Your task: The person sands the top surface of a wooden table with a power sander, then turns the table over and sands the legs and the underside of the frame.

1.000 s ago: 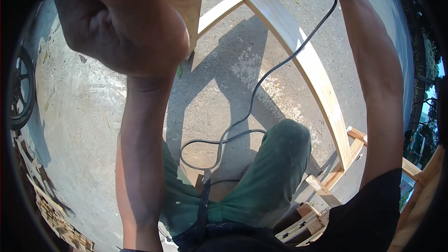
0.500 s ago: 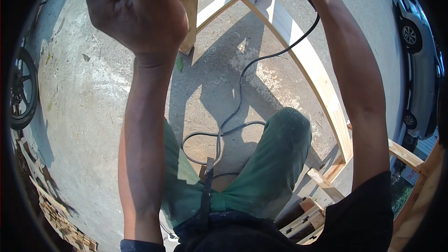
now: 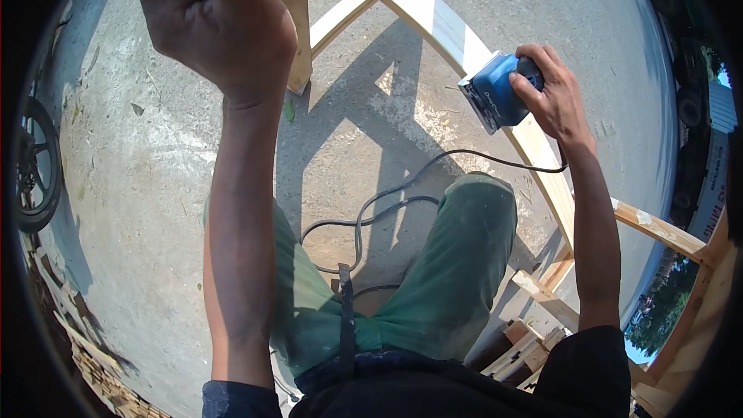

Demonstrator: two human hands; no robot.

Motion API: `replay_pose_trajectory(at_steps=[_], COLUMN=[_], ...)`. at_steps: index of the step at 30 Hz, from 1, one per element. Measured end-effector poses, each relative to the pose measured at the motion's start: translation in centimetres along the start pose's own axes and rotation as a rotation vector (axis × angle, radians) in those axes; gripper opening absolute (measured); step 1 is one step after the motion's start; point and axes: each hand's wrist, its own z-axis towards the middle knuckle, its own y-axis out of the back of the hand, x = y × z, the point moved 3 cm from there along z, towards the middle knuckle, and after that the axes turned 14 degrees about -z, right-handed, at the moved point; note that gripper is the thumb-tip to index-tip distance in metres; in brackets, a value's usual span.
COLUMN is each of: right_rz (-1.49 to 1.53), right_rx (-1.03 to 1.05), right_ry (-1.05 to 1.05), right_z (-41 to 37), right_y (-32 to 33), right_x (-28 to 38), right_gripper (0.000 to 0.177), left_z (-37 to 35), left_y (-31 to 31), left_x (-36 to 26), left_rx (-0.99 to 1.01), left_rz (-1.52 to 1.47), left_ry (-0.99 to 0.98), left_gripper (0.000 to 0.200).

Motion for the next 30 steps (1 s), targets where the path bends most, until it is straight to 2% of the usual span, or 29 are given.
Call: replay_pose_trajectory(at_steps=[2, 4, 6, 7, 8, 9, 12, 15, 16, 17, 18, 19, 22, 24, 27, 30], right_rz=[-0.069, -0.045, -0.45, -0.442, -0.575, -0.706, -0.96, 0.004, 0.22, 0.002, -0.018, -0.065, -0.01, 0.024, 0.024, 0.001], right_rx=[-0.056, -0.108, -0.484, -0.488, -0.451, -0.404, -0.311, -0.344, -0.258, -0.069, -0.136, -0.092, 0.083, 0.098, 0.093, -0.019], right_ry=[0.018, 0.042, 0.538, 0.536, 0.552, 0.566, 0.594, 0.324, 0.233, 0.181, 0.223, 0.155, -0.035, -0.118, -0.151, -0.085], right_z=[2.9, 7.4, 14.4, 16.1, 17.9, 19.3, 19.3, 12.0, 10.5, 7.6, 4.4, 1.3, -6.3, -9.4, -9.7, -5.3], right_y=[-0.2, -0.6, -3.8, -4.4, -4.7, -5.1, -3.7, 0.2, -0.8, -1.9, -1.7, -1.6, -0.3, -0.3, -0.3, -0.6], right_x=[1.1, 3.2, 3.0, 3.4, 4.7, 6.0, 8.3, 5.5, 3.3, 0.2, -1.4, -3.0, -6.4, -7.5, -7.1, -4.5], right_gripper=[0.045, 0.047, 0.045, 0.045, 0.045, 0.045, 0.046, 0.037, 0.036, 0.047, 0.049, 0.049, 0.054, 0.053, 0.054, 0.053], left_z=[-0.1, -0.1, -0.1, 0.0, 0.0, 0.0, -0.6, -0.4, -0.4, -0.3, -0.3, -0.3, -0.4, -0.3, -0.6, -0.8], left_y=[-0.7, -0.1, 0.5, 0.7, 0.8, 0.9, -0.7, -0.1, -0.1, 0.0, 0.1, 0.1, 0.2, 0.3, 0.1, 0.1], left_x=[-0.1, 1.1, 1.2, 1.0, 0.8, 0.2, 0.8, 0.5, 0.4, 0.3, 0.2, 0.1, -0.1, -0.3, -0.5, -0.4], left_rx=[0.032, -0.11, -0.126, -0.109, -0.092, 0.009, -0.235, -0.217, -0.203, -0.19, -0.182, -0.177, -0.165, -0.157, -0.145, -0.14], left_rz=[-0.077, 0.007, 0.099, 0.127, 0.154, 0.106, 0.253, 0.257, 0.254, 0.245, 0.241, 0.233, 0.226, 0.227, 0.239, 0.333], left_ry=[0.013, 0.012, 0.004, 0.0, -0.004, -0.017, -0.098, -0.049, -0.041, -0.037, -0.029, -0.029, -0.009, 0.003, 0.047, 0.108], left_gripper=[0.054, 0.053, 0.054, 0.054, 0.054, 0.054, 0.054, 0.053, 0.053, 0.052, 0.052, 0.052, 0.051, 0.051, 0.051, 0.05])
